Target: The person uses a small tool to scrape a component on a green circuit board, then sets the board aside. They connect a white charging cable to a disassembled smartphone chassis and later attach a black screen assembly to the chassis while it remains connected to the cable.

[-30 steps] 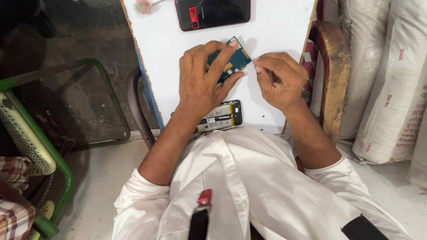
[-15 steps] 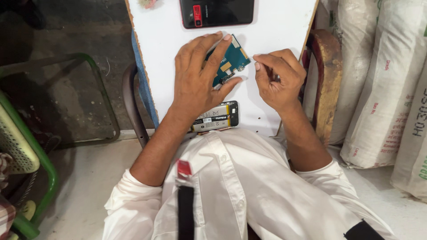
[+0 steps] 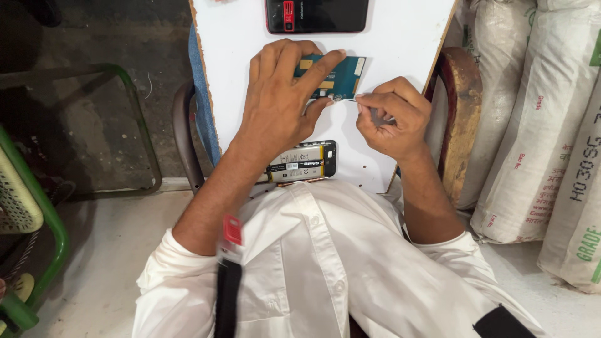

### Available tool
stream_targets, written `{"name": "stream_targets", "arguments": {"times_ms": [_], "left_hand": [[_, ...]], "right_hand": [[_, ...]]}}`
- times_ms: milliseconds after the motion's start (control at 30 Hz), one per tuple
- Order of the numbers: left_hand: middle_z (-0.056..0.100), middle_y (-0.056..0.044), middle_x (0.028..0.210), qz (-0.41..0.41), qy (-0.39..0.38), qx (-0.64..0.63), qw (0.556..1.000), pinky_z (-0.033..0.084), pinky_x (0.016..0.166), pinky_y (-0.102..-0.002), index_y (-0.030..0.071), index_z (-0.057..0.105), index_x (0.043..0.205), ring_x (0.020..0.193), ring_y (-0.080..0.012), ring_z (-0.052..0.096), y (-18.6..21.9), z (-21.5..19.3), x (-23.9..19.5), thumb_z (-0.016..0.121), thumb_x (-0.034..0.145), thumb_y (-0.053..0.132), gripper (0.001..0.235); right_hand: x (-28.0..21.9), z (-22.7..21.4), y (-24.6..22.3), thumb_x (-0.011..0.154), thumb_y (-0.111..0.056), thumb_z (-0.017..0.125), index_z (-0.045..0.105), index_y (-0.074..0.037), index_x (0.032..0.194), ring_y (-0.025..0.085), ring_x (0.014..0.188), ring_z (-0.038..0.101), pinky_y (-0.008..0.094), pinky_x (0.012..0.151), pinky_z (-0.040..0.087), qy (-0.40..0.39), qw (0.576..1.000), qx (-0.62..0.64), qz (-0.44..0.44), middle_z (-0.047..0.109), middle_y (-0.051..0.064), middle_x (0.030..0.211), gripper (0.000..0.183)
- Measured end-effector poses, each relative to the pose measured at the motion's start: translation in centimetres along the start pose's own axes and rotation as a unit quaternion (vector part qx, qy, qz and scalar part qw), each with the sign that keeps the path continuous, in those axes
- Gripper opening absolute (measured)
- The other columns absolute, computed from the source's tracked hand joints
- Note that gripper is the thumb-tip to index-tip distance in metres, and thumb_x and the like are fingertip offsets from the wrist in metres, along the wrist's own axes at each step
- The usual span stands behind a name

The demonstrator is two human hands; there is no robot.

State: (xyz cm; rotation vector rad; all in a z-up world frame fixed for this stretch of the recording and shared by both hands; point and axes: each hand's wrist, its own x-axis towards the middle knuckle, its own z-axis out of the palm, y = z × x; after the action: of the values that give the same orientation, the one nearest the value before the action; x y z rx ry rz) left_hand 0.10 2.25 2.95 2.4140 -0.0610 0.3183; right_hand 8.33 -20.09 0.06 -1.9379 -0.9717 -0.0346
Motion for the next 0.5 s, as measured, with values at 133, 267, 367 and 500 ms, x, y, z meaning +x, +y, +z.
{"name": "stream_targets", "arguments": {"times_ms": [133,267,367,500], "left_hand": [[0.053,-0.007,0.126,0.002,0.0,0.01,1.0,0.038,0.091,-0.044,0.022,0.061,0.148,0.114,-0.0275,0.048,0.1,0.1,0.2,0.092,0.082,0.021,0.072],[0.053,-0.007,0.125,-0.002,0.004,0.004,1.0,0.038,0.091,-0.042,0.024,0.06,0.148,0.112,-0.0264,0.047,-0.1,0.4,0.2,0.091,0.083,0.022,0.072],[0.053,-0.005,0.126,0.007,0.001,-0.015,1.0,0.038,0.091,-0.042,0.025,0.06,0.149,0.111,-0.0257,0.047,-0.6,0.4,0.2,0.091,0.085,0.023,0.071],[0.054,-0.005,0.128,0.01,-0.002,-0.024,1.0,0.037,0.091,-0.041,0.027,0.061,0.148,0.112,-0.0248,0.047,-0.9,0.5,0.1,0.091,0.085,0.024,0.07]], "right_hand": [[0.1,0.2,0.0,0.084,0.006,0.079,0.075,-0.001,0.094,0.011,0.064,0.059,0.025,0.056,0.047,-0.007,0.999,-0.041,-0.029,0.064,0.007,0.089,0.013],[0.4,0.5,0.1,0.083,0.005,0.079,0.074,-0.002,0.092,0.013,0.067,0.062,0.026,0.056,0.048,-0.009,0.997,-0.051,-0.05,0.064,0.006,0.086,0.013],[0.5,0.5,0.2,0.082,0.005,0.079,0.075,-0.001,0.092,0.013,0.066,0.062,0.026,0.055,0.047,-0.006,0.996,-0.056,-0.062,0.063,0.006,0.085,0.013],[0.7,0.6,0.4,0.082,0.005,0.081,0.075,-0.001,0.091,0.014,0.066,0.061,0.027,0.055,0.047,-0.011,0.995,-0.061,-0.074,0.063,0.006,0.084,0.012]]}}
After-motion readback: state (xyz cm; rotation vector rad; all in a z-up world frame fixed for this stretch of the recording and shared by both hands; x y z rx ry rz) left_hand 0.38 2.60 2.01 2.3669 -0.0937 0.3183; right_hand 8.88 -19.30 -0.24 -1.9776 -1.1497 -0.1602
